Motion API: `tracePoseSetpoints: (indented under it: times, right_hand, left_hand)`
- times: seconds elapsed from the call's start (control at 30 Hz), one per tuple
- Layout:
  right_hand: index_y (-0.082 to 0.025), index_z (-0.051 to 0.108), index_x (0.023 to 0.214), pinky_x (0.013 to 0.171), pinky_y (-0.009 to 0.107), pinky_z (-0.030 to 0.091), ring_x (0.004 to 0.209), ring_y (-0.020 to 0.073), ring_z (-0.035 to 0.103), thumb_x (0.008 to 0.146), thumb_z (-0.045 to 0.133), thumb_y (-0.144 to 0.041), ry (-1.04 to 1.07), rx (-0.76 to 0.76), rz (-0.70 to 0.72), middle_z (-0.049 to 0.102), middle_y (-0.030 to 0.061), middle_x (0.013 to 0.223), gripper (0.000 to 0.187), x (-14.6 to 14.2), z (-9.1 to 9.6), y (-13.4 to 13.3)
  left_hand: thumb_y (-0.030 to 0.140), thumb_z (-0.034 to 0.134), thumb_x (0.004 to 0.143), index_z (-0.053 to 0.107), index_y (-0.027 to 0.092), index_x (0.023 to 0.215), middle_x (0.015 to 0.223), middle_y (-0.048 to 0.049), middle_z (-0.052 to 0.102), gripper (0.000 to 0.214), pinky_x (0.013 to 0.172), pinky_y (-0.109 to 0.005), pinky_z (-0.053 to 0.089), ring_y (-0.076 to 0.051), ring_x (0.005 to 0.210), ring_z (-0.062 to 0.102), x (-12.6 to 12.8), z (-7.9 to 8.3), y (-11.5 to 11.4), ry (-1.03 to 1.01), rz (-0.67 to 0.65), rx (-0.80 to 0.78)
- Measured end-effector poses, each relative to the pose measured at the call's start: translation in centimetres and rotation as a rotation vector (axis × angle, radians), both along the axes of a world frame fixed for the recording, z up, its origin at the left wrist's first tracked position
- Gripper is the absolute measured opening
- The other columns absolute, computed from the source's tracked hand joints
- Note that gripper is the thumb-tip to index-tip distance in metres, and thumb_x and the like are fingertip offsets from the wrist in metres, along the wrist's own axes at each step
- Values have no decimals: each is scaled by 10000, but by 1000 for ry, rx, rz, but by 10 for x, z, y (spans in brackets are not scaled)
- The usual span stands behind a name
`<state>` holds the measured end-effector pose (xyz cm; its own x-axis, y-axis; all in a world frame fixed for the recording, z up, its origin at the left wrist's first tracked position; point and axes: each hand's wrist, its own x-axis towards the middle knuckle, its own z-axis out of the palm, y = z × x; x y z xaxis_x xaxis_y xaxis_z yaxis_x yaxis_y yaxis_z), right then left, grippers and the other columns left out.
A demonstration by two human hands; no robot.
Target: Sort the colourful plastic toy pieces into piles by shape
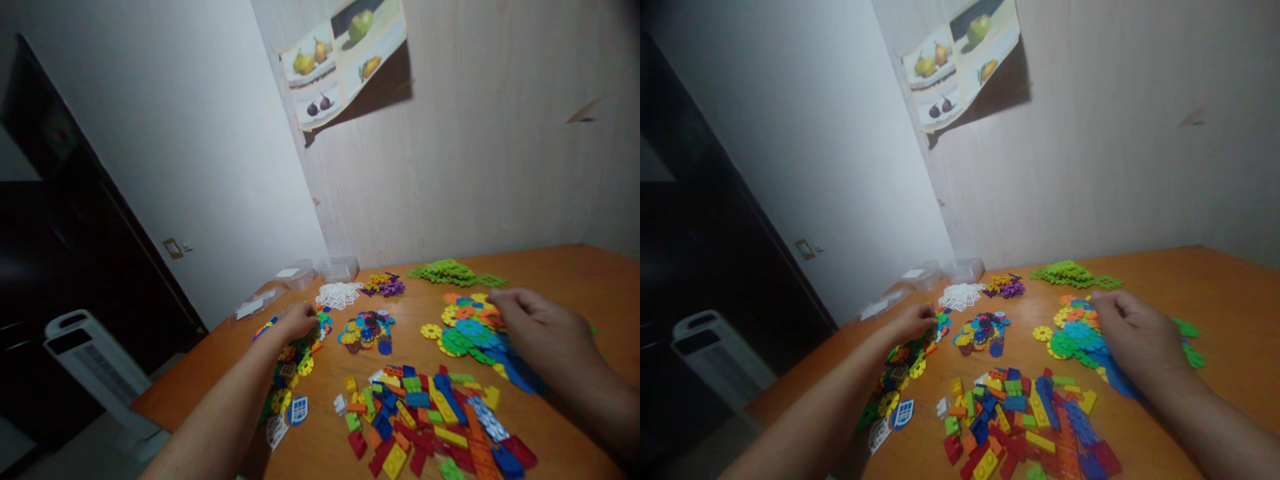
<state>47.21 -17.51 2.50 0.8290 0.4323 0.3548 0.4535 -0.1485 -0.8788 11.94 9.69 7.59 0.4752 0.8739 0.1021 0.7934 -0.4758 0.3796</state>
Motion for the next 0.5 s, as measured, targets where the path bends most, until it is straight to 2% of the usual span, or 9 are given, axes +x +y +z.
tracePoseSetpoints:
  times: [0.1,0.27,0.4,0.5]
  right_hand:
    - [-245,781,915,758,365,453,883,274,696,837,563,-641,5,11,4,780,29,907,458,1,-2,0]
    - [-236,759,855,730,353,447,850,269,681,830,547,-671,11,3,11,743,25,799,485,-5,6,-2]
    - [-229,754,849,710,352,440,828,271,675,812,536,-664,5,-16,-3,735,27,774,488,-9,11,-3]
    - [-225,753,849,716,353,445,845,277,678,810,533,-664,6,-3,4,744,35,795,493,-10,12,-3]
  left_hand:
    - [213,758,661,691,209,635,620,-12,621,72,690,-282,386,-191,683,563,5,-4,6,8,49,8]
    - [191,773,616,608,206,535,516,12,504,184,654,-280,340,-178,639,512,12,-11,9,-17,88,-17]
    - [333,796,665,587,203,583,522,31,470,259,589,-263,281,-149,604,447,13,-11,9,-129,90,-84]
    - [461,747,725,550,204,614,547,41,452,343,555,-259,252,-132,583,405,14,-7,6,-257,87,-165]
